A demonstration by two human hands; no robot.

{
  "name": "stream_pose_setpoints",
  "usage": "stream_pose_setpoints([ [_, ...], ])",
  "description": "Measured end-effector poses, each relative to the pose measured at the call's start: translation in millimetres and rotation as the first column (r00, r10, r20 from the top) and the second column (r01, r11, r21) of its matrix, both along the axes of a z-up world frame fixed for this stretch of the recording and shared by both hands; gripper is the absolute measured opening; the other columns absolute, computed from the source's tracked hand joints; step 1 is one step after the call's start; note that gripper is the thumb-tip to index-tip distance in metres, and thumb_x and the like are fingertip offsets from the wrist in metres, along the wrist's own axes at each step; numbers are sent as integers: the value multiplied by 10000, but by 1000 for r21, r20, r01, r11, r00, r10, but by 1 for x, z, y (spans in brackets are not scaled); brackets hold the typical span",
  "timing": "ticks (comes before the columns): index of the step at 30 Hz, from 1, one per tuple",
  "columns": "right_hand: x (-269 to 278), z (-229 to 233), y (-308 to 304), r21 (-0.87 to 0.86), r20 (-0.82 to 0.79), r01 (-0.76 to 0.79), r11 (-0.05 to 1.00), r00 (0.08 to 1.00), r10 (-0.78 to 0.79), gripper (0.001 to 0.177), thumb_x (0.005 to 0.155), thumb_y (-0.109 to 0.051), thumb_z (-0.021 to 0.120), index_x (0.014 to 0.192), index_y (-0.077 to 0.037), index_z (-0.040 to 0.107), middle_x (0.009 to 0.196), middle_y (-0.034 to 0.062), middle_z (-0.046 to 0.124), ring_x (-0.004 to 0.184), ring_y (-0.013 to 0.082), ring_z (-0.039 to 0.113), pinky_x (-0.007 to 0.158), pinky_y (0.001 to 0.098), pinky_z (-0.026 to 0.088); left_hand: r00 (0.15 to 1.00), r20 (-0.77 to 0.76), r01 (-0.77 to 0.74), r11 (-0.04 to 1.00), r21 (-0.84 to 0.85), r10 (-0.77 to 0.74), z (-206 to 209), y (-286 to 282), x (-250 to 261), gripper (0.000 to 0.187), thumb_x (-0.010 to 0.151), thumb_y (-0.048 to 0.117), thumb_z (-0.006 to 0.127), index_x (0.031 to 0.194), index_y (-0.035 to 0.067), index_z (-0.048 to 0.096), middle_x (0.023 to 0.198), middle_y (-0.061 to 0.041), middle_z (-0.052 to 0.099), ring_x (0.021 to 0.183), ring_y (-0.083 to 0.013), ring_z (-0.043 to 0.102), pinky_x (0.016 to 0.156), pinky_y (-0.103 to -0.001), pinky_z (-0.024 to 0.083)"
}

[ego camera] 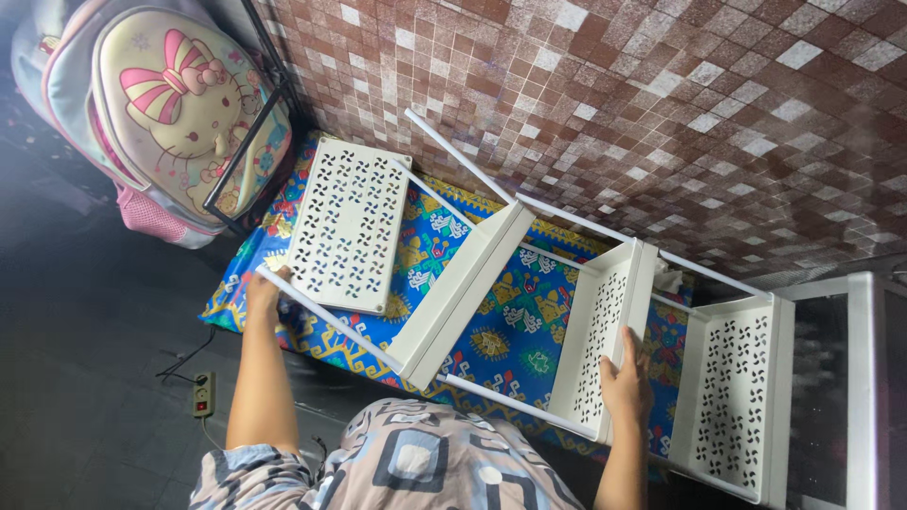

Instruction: The person assembles a white plastic shelving unit by inserting perforated panels into a frame and securing them with white rods. They repeatedly lift, align, and insert panels and rods to build the structure on a patterned mat.

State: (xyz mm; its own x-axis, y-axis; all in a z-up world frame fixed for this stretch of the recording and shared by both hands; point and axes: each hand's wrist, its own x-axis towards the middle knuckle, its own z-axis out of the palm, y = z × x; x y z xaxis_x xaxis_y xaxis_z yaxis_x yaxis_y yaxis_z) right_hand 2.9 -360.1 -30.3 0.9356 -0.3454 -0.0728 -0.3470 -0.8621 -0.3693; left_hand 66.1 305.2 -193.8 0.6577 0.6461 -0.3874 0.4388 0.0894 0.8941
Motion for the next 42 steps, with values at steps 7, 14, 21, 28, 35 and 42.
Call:
stream_pose_setpoints([
  [7, 2, -4, -5, 10, 4, 1, 1000, 1000, -1, 774, 903, -273, 668, 1600, -297, 333, 1547, 160, 429, 1324, 390, 548, 951, 488, 539, 961, -115, 231, 960, -156, -250, -9, -14, 25, 494, 792, 393, 892, 1120, 103, 661, 913, -119, 693, 747, -195, 628, 616, -332, 501],
  [14, 1, -16, -12, 46, 149, -106, 993, 984, 98, 768, 890, -246, 675, 1585, -254, 348, 1567, 176, 432, 1373, 405, 494, 1024, 498, 485, 856, -130, 456, 848, -268, -501, -5, -4, 37, 592, 618, 349, 954, 1036, -12, 738, 923, -153, 770, 774, -262, 710, 639, -360, 574],
  [21, -1, 19, 16, -133, 282, -109, 985, 949, 143, 783, 865, -251, 738, 1556, -148, 385, 1528, 233, 420, 1415, 451, 412, 1049, 542, 422, 674, -420, 681, 731, 35, -608, -3, -4, 60, 768, 694, 517, 911, 1138, -85, 737, 1011, -229, 766, 878, -326, 754, 766, -397, 606],
  [28, 88, 41, 142, 668, 519, -640, 378, 766, 379, 367, 1052, -154, 552, 1366, 36, 551, 1344, 216, 647, 1275, 288, 634, 1116, 399, 509, 816, -267, 549, 832, 79, -513, 9, 7, 59, 785, 723, 455, 874, 1326, 6, 647, 1087, -210, 759, 949, -304, 756, 819, -414, 597],
  [35, 186, -83, 382, 601, -579, -469, 647, 302, 757, 926, 877, -371, 732, 1601, -55, 249, 1521, 253, 468, 1170, 439, 646, 803, 571, 607, 882, -230, 466, 829, 310, -410, 27, 2, 44, 618, 894, 515, 717, 1348, 97, 686, 1136, -220, 750, 1037, -327, 729, 908, -400, 545],
  [42, 170, -138, 440, 607, -565, -217, 765, 559, 607, 1405, 826, -349, 828, 1477, -61, -383, 1681, 267, 37, 1486, 436, 320, 961, 692, 536, 915, 123, 385, 923, 31, -385, 34, 7, 22, 683, 834, 373, 758, 1426, 110, 542, 1202, -219, 709, 1084, -286, 678, 911, -389, 511],
])
